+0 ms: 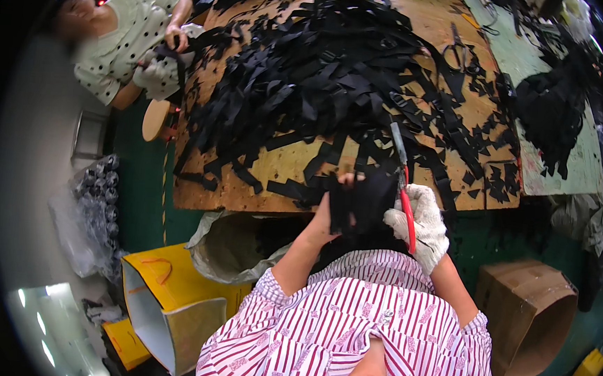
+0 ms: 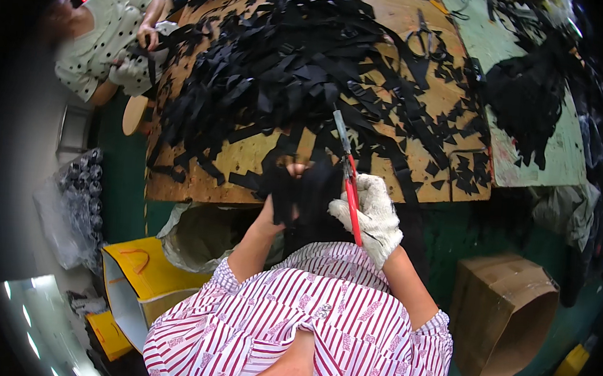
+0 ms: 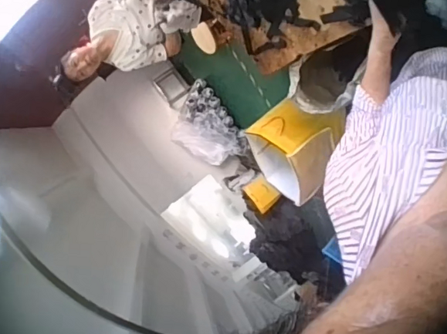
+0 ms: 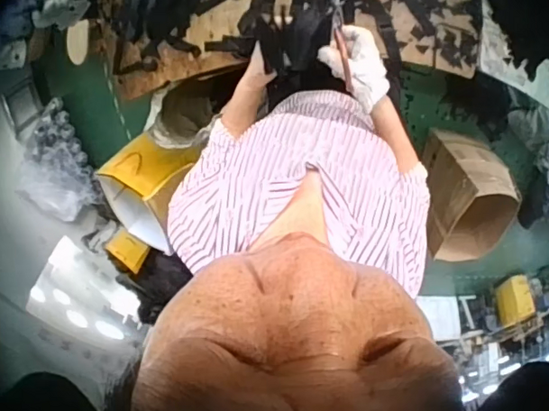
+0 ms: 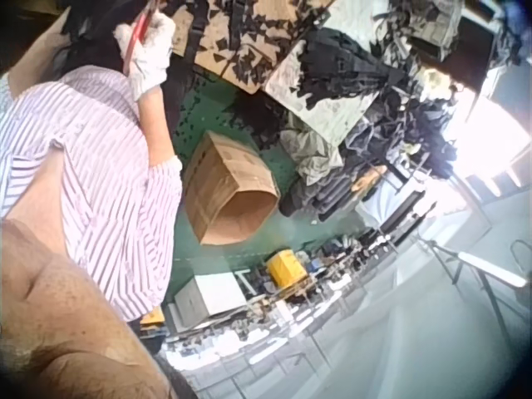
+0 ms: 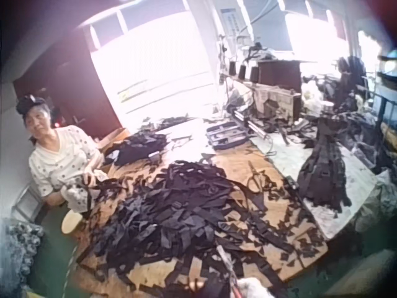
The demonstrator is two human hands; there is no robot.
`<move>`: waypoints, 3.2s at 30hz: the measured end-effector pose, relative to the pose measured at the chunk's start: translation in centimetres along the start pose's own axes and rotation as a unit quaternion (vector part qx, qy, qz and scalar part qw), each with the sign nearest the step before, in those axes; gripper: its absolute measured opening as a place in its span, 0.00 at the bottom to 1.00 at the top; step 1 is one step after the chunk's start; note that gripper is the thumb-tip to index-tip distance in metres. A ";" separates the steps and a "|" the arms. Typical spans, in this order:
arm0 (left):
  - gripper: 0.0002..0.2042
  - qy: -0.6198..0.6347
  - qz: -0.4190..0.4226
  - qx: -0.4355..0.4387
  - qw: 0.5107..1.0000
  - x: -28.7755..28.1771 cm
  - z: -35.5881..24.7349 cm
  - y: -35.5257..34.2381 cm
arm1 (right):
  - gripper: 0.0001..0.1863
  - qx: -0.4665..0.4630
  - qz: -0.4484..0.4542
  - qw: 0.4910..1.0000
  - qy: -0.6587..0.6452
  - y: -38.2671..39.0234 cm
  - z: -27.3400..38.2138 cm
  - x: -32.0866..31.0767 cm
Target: The person uses red-handled scissors to cut black fabric strips into smaller pieces. They repeatedly pick up strips from a pile on the table, cut them, and place the cut pieces back onto the table.
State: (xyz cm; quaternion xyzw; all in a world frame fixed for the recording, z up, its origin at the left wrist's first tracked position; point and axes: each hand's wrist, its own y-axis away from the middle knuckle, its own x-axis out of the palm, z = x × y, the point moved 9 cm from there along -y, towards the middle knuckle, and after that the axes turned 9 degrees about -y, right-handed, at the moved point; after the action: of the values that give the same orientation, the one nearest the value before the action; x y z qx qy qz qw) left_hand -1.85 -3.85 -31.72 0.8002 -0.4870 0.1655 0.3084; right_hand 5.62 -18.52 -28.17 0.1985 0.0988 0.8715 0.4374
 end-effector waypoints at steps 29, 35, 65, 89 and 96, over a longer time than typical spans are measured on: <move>0.07 -0.194 -0.117 0.457 0.860 -0.1 -27.6 8.5 | 0.17 -0.123 -0.245 0.947 -0.170 3.9 2.8 -9.1; 0.09 -0.284 -0.116 0.384 0.871 -4.4 -21.2 -2.9 | 0.17 -0.081 -0.228 0.961 -0.132 4.0 2.0 -8.1; 0.26 -0.871 -0.157 0.118 0.450 -0.4 -13.6 -19.8 | 0.22 -0.027 -0.205 0.968 -0.140 3.7 -0.2 -7.2; 0.22 -0.134 0.027 0.265 0.955 0.0 -16.5 -3.5 | 0.23 -0.037 -0.111 0.991 -0.058 3.5 0.4 -3.5; 0.17 -0.120 0.034 0.245 0.962 1.2 -9.8 -3.0 | 0.29 -0.102 0.009 0.994 0.039 2.0 1.0 -0.9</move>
State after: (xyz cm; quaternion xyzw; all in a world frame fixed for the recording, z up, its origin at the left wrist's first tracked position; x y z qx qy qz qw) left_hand 1.70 2.72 -24.63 0.8479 -0.4923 0.1932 0.0368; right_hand 5.03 -20.43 -26.82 0.1192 0.0245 0.8881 0.4433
